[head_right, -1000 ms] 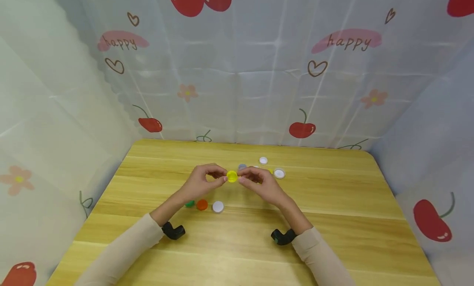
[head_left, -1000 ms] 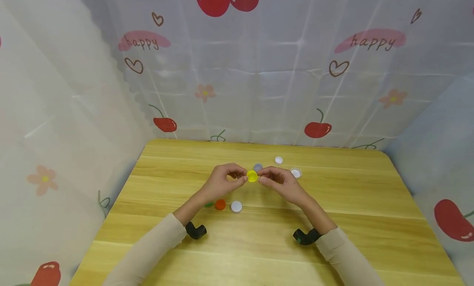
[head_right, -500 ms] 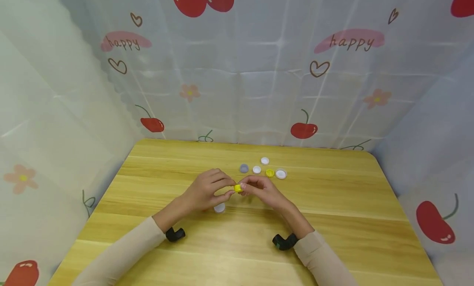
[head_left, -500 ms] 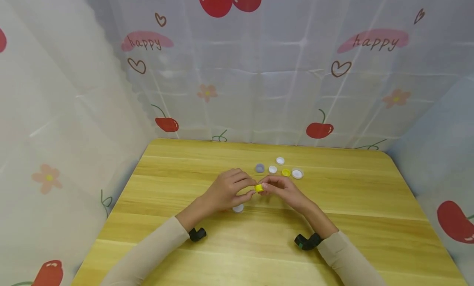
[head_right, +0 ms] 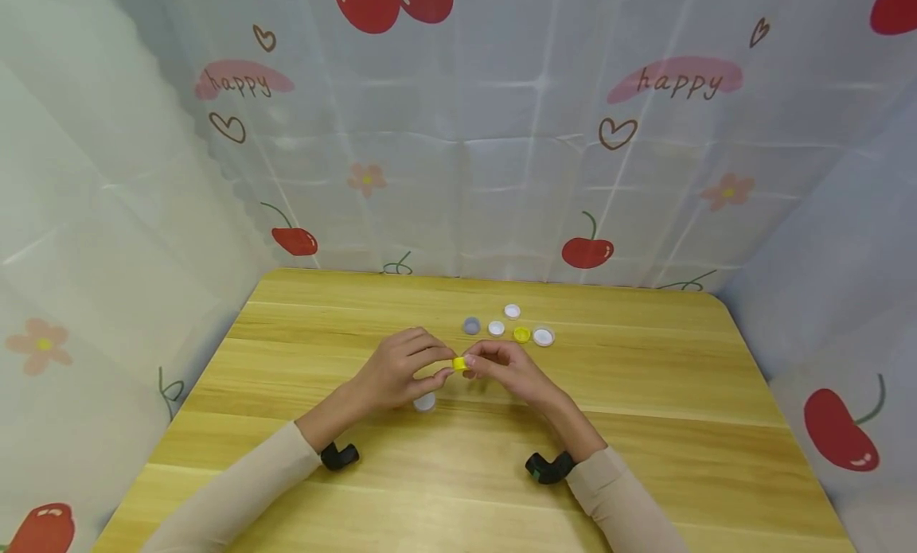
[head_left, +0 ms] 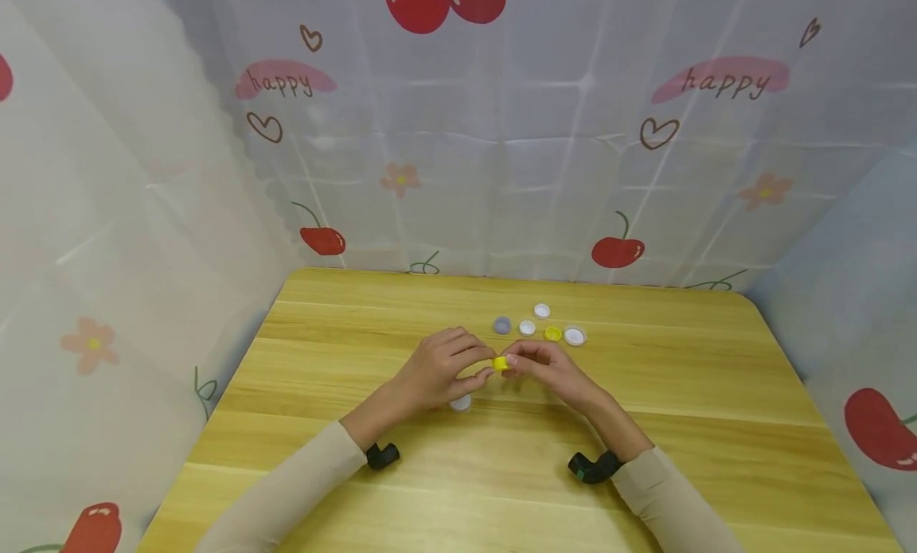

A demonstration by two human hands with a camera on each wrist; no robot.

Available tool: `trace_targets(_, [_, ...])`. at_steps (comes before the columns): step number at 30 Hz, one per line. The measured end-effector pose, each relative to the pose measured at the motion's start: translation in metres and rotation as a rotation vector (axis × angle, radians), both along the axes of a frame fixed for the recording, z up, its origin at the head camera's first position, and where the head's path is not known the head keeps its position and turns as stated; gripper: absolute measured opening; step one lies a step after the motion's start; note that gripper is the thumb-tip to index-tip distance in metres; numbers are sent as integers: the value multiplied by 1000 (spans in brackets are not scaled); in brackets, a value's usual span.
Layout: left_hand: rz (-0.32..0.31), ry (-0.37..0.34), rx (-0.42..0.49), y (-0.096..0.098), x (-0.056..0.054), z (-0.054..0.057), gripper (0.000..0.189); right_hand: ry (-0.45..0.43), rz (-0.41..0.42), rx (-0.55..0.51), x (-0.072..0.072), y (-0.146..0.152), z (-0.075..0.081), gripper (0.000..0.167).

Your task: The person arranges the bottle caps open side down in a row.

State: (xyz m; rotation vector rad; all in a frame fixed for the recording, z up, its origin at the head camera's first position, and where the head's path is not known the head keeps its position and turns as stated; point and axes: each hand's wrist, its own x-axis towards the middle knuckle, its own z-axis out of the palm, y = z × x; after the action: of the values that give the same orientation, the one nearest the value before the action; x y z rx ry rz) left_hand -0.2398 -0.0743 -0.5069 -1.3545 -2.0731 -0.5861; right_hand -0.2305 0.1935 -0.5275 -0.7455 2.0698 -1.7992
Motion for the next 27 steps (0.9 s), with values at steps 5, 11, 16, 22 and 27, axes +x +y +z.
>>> trace_targets(5, [54, -122, 23, 0, 3, -2, 28, 41, -87, -28, 3, -2, 1, 22])
trace_targets(11, [90, -291, 59, -1, 5, -2, 31, 168, -143, -46, 9, -5, 3, 24])
trace_targets(16, [93, -322, 61, 0, 7, -4, 30, 247, -196, 1, 15, -6, 4, 28])
trace_targets(22, [97, -324, 48, 2, 8, -8, 28, 330, -237, 41, 18, -7, 0, 31])
trace_targets(27, [95, -332, 9, 3, 8, -11, 30, 363, -226, 71, 18, -6, -1, 29])
